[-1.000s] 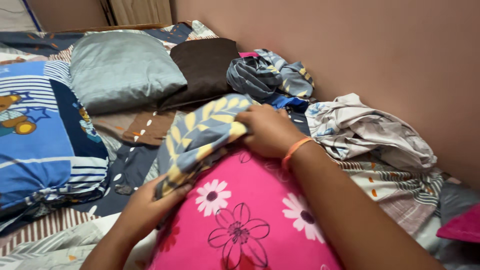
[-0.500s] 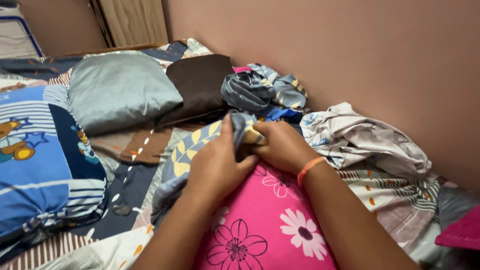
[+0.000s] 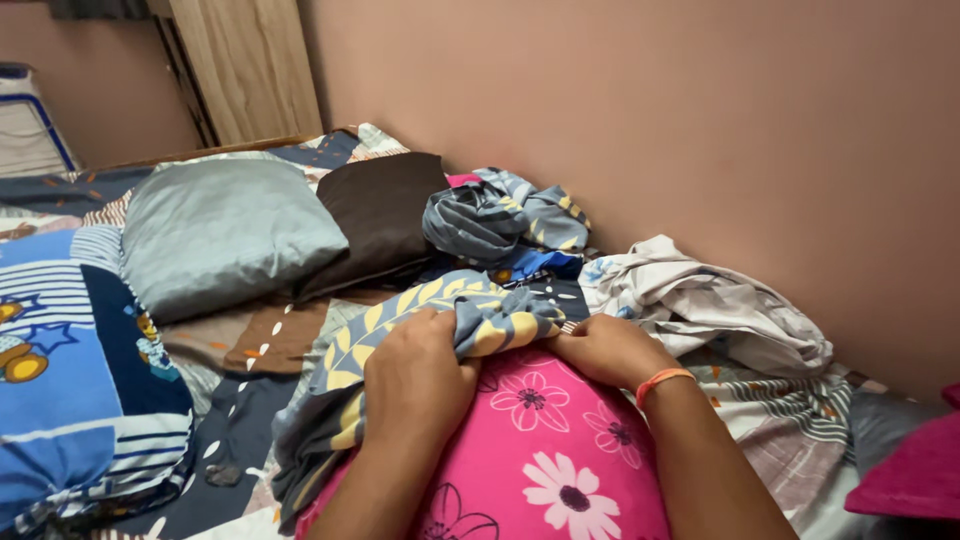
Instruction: The person inserts a pink floral pillow into a grey and yellow patterned pillowcase. They align the corners, push the pillow inside, and adjust the fabric to fit the pillow.
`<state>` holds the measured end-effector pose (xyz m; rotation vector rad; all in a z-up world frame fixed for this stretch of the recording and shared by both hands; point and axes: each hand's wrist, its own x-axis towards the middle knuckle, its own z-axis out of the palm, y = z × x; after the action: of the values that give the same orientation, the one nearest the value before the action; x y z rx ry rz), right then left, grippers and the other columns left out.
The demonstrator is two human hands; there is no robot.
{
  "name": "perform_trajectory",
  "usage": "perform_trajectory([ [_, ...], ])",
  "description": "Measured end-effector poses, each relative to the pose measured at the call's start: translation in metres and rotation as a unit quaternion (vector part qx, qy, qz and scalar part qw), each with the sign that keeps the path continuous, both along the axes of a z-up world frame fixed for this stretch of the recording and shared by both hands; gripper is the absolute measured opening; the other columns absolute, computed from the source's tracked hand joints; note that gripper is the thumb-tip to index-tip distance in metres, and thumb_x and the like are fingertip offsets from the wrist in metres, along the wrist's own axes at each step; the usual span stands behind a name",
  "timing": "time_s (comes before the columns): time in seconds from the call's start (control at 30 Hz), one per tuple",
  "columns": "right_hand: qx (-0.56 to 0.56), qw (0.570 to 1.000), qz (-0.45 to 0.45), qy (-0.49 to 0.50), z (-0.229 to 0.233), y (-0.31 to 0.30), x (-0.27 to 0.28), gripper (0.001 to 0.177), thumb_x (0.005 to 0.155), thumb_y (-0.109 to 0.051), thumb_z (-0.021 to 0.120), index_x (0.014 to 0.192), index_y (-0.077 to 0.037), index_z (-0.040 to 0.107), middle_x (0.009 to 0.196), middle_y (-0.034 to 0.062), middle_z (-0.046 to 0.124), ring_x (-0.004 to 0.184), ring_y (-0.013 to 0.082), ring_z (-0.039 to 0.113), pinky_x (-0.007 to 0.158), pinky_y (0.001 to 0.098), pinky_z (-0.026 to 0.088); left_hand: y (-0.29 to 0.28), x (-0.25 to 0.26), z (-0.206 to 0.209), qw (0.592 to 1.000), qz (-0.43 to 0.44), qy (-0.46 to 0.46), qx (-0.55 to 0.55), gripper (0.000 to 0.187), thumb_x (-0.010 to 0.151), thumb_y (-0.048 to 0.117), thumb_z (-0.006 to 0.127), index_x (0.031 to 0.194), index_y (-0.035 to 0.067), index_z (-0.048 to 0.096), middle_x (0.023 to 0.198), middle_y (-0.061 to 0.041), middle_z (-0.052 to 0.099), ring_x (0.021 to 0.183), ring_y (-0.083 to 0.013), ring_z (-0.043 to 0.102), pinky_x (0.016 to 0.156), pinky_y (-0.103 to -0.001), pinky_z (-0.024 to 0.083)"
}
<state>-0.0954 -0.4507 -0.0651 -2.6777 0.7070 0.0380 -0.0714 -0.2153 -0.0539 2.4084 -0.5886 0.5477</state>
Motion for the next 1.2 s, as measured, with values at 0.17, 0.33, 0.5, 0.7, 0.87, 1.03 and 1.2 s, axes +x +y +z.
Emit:
perform_trajectory([
  [0.17,0.248,0.956,0.148,-0.045,0.019,0.014,-0.011,0.053,0.087,-0.048,0.065,0.119,-0.007,0.077,0.115,0.0097,0.080,0.102,0.0180,0.073,0.087,0.0321,0.057,-0.018,-0.002,0.013,0.996,-0.053,-0.056,-0.041,0.053,0.066,0.004,0.074,0.117,0.011,0.065,0.105,-0.012,0.066,0.095,-0.0373,0.067,0.076,-0.050,0.053],
  [0.33,0.399,0.890,0.217,-0.038,0.053,0.026,-0.025,0.049,0.096,-0.027,0.072,0.136,0.000,0.062,0.115,0.0168,0.073,0.093,0.0126,0.062,0.076,0.0310,0.049,-0.025,0.011,0.024,0.993,-0.077,-0.089,0.003,0.038,0.086,0.021,0.070,0.124,0.019,0.065,0.109,-0.013,0.066,0.094,-0.0367,0.068,0.074,-0.051,0.053],
  [0.5,0.628,0.752,0.190,-0.069,0.055,0.033,-0.027,0.046,0.091,-0.020,0.067,0.135,-0.005,0.062,0.118,0.0059,0.073,0.102,0.0095,0.070,0.085,0.0244,0.059,0.000,0.032,0.031,0.996,-0.009,-0.093,0.012,0.030,0.086,0.023,0.067,0.116,0.018,0.068,0.104,-0.013,0.069,0.093,-0.0381,0.069,0.078,-0.052,0.054],
  [0.7,0.712,0.674,0.163,-0.113,-0.007,0.065,0.007,0.041,0.096,-0.018,0.066,0.133,-0.001,0.063,0.118,0.0092,0.071,0.102,0.0122,0.069,0.086,0.0254,0.058,0.019,0.034,0.050,0.995,0.090,0.020,0.025,0.027,0.089,0.040,0.069,0.101,0.016,0.076,0.095,-0.014,0.075,0.092,-0.0378,0.071,0.080,-0.051,0.056],
  [0.87,0.747,0.625,0.185,-0.131,-0.045,0.094,0.062,0.037,0.099,-0.016,0.064,0.131,0.002,0.064,0.117,0.0120,0.070,0.102,0.0143,0.068,0.086,0.0263,0.058,0.037,0.028,0.070,0.996,0.084,0.023,-0.022,0.035,0.074,0.046,0.076,0.101,0.024,0.080,0.094,-0.013,0.075,0.090,-0.0364,0.073,0.080,-0.049,0.056],
  [1.03,0.767,0.585,0.222,-0.145,-0.075,0.124,0.111,0.033,0.103,-0.015,0.063,0.130,0.005,0.065,0.117,0.0147,0.068,0.101,0.0165,0.068,0.086,0.0272,0.057,0.059,0.046,0.083,0.999,0.049,0.009,0.021,0.035,0.080,0.042,0.075,0.107,0.020,0.079,0.102,-0.016,0.076,0.099,-0.0370,0.071,0.086,-0.048,0.055],
  [1.2,0.789,0.542,0.250,-0.143,-0.085,0.147,0.137,0.032,0.106,-0.013,0.061,0.130,0.008,0.066,0.118,0.0176,0.067,0.103,0.0196,0.066,0.088,0.0290,0.055,0.079,0.064,0.088,0.997,0.059,0.026,0.043,0.040,0.077,0.030,0.073,0.116,0.023,0.074,0.107,-0.016,0.075,0.103,-0.0380,0.070,0.090,-0.049,0.054],
])
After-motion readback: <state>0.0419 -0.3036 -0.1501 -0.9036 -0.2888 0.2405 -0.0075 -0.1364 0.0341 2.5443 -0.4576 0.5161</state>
